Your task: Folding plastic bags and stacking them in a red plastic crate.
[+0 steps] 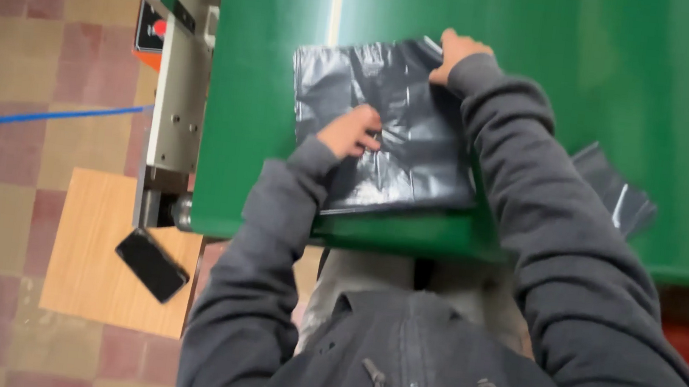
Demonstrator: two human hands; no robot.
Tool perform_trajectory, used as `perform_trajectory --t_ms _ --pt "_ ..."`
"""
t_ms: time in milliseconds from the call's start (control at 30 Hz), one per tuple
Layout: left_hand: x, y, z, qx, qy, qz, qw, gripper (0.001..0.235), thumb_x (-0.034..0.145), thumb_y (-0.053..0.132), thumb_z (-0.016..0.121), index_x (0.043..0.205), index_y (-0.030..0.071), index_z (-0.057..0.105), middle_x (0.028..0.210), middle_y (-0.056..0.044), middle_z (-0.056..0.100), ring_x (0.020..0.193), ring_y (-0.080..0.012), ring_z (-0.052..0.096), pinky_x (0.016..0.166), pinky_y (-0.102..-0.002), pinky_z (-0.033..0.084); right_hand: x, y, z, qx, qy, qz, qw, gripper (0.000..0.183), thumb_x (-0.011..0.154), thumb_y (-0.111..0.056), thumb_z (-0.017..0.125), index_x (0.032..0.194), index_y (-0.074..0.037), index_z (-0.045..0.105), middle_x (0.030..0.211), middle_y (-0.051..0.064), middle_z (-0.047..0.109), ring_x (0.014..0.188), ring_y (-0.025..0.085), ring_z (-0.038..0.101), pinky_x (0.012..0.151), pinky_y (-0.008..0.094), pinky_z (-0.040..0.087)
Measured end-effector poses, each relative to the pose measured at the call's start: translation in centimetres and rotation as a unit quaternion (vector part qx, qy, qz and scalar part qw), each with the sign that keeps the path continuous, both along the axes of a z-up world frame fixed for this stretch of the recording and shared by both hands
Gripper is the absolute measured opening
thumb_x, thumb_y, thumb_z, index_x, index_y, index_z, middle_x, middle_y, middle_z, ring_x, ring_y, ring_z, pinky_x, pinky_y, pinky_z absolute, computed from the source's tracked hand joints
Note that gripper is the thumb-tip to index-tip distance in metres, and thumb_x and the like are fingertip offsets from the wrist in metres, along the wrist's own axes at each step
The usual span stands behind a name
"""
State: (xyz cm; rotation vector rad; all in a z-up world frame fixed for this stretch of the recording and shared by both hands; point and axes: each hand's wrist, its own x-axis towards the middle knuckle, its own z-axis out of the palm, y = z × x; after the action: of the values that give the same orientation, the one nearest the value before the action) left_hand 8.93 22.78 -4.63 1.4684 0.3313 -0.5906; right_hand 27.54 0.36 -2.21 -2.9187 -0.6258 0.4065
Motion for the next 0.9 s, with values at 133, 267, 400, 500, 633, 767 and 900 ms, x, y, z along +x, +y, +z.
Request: perform_trajectory --t_ms 133,267,400,500,633,767,900 --pt "-1.5 3.0 -0.6 -0.136 -0.038 0.066 0.988 0.120 0.076 0.083 0.013 0.149 -0.008 0.037 0.140 -0.030 0.060 0.120 -0.0338 0.069 0.092 -0.037 0.056 -3.4 -2.4 -0.1 0.055 -0.096 0.031 0.993 0.031 0.078 -0.027 0.072 0.105 -0.011 0.073 0.097 0.011 0.076 0.085 0.036 0.070 0.075 0.046 0.055" --pt "-4.5 6.6 -4.0 -0.382 -0.041 0.184 0.905 0.122 0.073 0.087 0.029 0.152 -0.006 0.036 0.131 -0.031 0.062 0.117 -0.0426 0.068 0.077 -0.042 0.066 -13.9 -5.6 4.8 0.218 -0.337 0.187 0.897 0.025 0.076 -0.016 0.080 0.095 -0.012 0.065 0.107 0.004 0.064 0.100 0.028 0.054 0.090 0.039 0.040" --pt "-6.7 11.4 -8.5 -0.171 -0.078 0.229 0.955 0.102 0.081 0.082 0.028 0.105 -0.004 0.076 0.083 -0.004 0.072 0.073 -0.0103 0.058 0.073 -0.020 0.046 -21.3 -8.5 4.1 0.212 -0.362 0.242 0.875 0.018 0.079 -0.005 0.077 0.092 -0.013 0.068 0.109 -0.002 0.068 0.106 0.024 0.056 0.100 0.040 0.042" --pt "-10.0 8.7 -4.9 -0.143 -0.058 0.325 0.933 0.052 0.096 0.037 0.061 0.126 -0.006 0.065 0.127 -0.019 0.069 0.112 -0.0258 0.065 0.100 -0.037 0.050 -22.6 -9.6 2.4 0.204 -0.352 0.237 0.882 0.011 0.085 -0.010 0.076 0.092 -0.015 0.069 0.110 -0.004 0.068 0.109 0.020 0.058 0.102 0.037 0.042" --pt "-12.9 6.4 -2.8 0.010 -0.230 0.247 0.941 0.048 0.096 0.001 0.061 0.141 -0.005 0.045 0.124 -0.020 0.067 0.109 -0.0224 0.066 0.099 -0.031 0.053 -22.5 -12.0 1.6 0.189 -0.260 0.226 0.920 0.032 0.075 -0.006 0.077 0.106 -0.014 0.072 0.131 0.001 0.067 0.134 0.027 0.055 0.113 0.043 0.040" --pt "-11.9 -0.4 2.3 0.622 -0.367 0.078 0.687 0.064 0.089 0.034 0.072 0.142 0.005 0.051 0.148 -0.016 0.044 0.134 -0.0376 0.036 0.110 -0.059 0.034 -22.5 -9.0 3.9 0.239 -0.158 0.235 0.929 0.069 0.080 -0.043 0.078 0.134 -0.002 0.068 0.148 0.021 0.057 0.147 0.046 0.040 0.121 0.060 0.031" --pt "-8.2 -6.6 -3.7 0.724 -0.288 -0.102 0.619 0.076 0.102 0.056 0.058 0.165 0.023 0.030 0.171 0.001 0.019 0.157 -0.0317 0.004 0.119 -0.073 0.013 -24.8 2.4 4.1 0.376 -0.169 0.211 0.886 0.063 0.095 -0.035 0.071 0.133 0.013 0.055 0.150 0.032 0.046 0.134 0.052 0.045 0.114 0.055 0.033"
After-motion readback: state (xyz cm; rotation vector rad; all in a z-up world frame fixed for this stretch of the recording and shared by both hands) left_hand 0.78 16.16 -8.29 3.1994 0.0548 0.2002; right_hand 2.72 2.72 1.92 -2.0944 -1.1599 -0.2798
